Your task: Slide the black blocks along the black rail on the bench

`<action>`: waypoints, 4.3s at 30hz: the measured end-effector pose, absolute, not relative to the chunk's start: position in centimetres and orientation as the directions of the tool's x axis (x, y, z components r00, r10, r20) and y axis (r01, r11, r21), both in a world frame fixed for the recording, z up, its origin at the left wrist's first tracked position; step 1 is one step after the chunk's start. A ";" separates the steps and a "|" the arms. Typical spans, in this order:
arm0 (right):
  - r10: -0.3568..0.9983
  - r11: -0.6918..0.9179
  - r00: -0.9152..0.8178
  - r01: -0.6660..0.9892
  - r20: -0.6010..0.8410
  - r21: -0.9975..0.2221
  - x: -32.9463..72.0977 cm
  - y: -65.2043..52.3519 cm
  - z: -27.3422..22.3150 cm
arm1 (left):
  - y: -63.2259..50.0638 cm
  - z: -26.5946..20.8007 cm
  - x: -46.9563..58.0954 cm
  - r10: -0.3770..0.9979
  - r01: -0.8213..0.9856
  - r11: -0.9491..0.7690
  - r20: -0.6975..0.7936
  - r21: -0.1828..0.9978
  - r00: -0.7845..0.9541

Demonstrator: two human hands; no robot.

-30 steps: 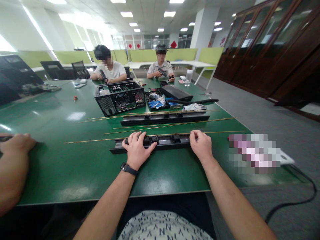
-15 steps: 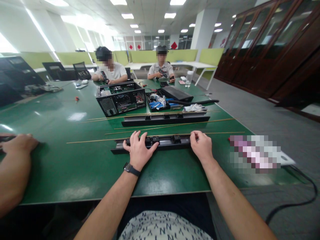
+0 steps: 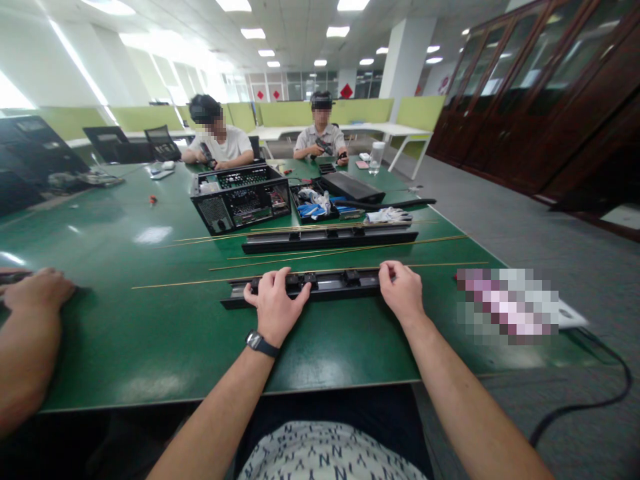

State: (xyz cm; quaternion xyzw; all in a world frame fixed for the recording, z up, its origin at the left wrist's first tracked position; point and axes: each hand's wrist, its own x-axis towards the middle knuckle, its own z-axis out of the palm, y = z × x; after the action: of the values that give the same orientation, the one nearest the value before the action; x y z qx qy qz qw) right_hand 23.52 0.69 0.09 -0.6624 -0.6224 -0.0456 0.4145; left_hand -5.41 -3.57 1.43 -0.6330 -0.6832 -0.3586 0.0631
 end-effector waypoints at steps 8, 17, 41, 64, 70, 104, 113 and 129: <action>0.778 0.130 0.220 0.860 0.588 -0.493 23.5 0.7 0.1 | -3.4 1.1 -5.6 0.833 0.910 -0.084 0.530 0.407 -0.160; 0.779 0.127 0.220 0.861 0.587 -0.492 23.5 0.7 0.1 | -3.3 0.6 -5.5 0.850 0.927 -0.092 0.514 0.363 -0.117; 0.774 0.078 0.249 0.875 0.582 -0.478 23.7 0.8 0.0 | -2.8 0.9 -5.5 0.870 0.913 -0.074 0.472 0.402 -0.138; 0.646 -0.317 0.658 0.692 0.386 -0.648 26.8 1.3 0.9 | -2.6 0.1 -5.8 0.851 0.906 -0.097 0.506 0.412 -0.139; 0.620 -0.384 0.709 0.648 0.336 -0.658 27.9 1.4 1.0 | -2.7 0.2 -5.8 0.851 0.903 -0.100 0.506 0.419 -0.141; 0.726 -0.228 0.591 0.689 0.351 -0.688 28.0 1.6 0.0 | -2.6 0.4 -5.6 0.862 0.906 -0.066 0.481 0.418 -0.159; 0.724 -0.175 0.547 0.735 0.420 -0.656 27.8 1.7 -0.1 | -2.7 0.4 -5.7 0.861 0.906 -0.068 0.483 0.417 -0.157; 0.683 -0.269 0.657 0.632 0.319 -0.727 28.7 2.0 -0.5 | -2.8 0.5 -5.6 0.862 0.906 -0.070 0.483 0.418 -0.156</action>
State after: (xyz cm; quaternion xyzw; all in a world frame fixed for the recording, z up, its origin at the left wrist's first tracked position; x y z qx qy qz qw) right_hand 28.70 2.01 -0.54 -0.7960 -0.4132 0.0289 0.4414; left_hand -5.62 -2.81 0.54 -0.6487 -0.6811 -0.3379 0.0326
